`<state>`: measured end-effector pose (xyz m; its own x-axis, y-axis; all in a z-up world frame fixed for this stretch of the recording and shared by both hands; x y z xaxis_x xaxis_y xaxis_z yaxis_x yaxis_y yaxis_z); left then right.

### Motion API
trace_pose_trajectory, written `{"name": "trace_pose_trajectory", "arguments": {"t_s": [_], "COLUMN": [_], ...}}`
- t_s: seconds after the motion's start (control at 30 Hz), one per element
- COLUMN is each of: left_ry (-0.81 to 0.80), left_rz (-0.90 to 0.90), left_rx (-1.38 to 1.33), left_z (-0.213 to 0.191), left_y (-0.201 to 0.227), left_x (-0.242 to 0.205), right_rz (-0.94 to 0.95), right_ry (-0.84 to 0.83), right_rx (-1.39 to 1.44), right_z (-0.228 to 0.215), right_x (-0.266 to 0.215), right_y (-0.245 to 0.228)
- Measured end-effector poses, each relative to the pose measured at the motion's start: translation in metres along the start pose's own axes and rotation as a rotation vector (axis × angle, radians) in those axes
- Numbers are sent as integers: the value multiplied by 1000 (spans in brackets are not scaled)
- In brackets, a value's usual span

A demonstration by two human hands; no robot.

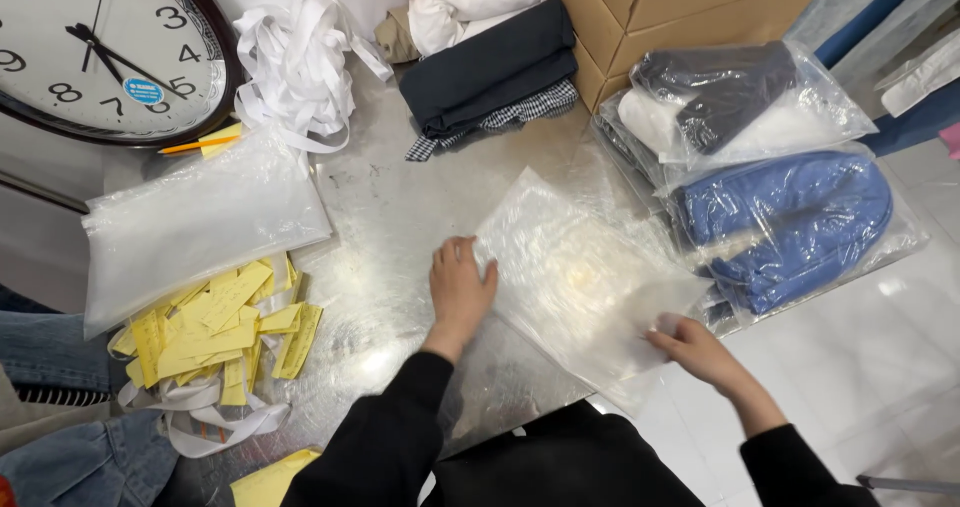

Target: The person unpacks folded clothes from plastic bags on a metal table, places them on a stack, and then repacks them into new plastic bags. The process is repeated for several items, including white, yellow, and dark-colored garments.

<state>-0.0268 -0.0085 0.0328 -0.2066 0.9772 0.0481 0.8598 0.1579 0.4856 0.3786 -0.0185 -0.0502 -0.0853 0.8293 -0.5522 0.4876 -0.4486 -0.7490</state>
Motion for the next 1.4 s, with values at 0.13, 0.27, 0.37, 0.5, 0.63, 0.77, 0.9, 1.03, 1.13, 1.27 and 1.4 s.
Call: {"name": "trace_pose_trajectory", "arguments": {"t_s": [0.13, 0.27, 0.37, 0.5, 0.63, 0.77, 0.9, 1.03, 1.13, 1.27, 1.4], "left_ry": [-112, -290, -403, -389, -193, 138, 423, 569, 533, 417, 351], "left_rz": [-194, -308, -325, -378, -583, -614, -707, -822, -925, -982, -995], "left_rx": [-22, -109, -326, -564, -711, -809, -716, -291, -64, -43, 80], "left_z": [56, 97, 68, 40, -92, -237, -318, -351, -321, -288, -299], "left_y": [-38, -44, -35, -96, -186, -310, -454, -552, -616, -601, -557], "left_x": [65, 80, 66, 72, 59, 36, 13, -9, -12, -13, -9], "right_rz": [100, 182, 151, 87, -84, -315, -487, -457, -412, -294, -290], "right_ry": [-21, -2, 73, 92, -78, -291, -416, -477, -374, -223, -289], "right_rx": [-25, 120, 112, 151, 128, 200, 268, 206, -7, -275, -182], "right_z": [-25, -22, -28, -3, 89, 221, 371, 497, 532, 525, 496], "right_x": [-9, -12, -3, 30, 46, 105, 148, 188, 209, 217, 180], "right_y": [-6, -2, -6, -37, -172, -294, -401, -437, -433, -403, -418]}}
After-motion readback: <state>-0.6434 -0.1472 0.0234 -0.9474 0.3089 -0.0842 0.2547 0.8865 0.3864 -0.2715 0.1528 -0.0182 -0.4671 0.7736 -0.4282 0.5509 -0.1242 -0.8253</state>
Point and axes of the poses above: each hand's wrist, its own x-axis towards the middle knuckle, its own z-axis out of the palm, y = z × x, the point moved 8 cm from there along x, towards the middle knuckle, and after that the axes turned 2 degrees about x, right-handed, at the moved point
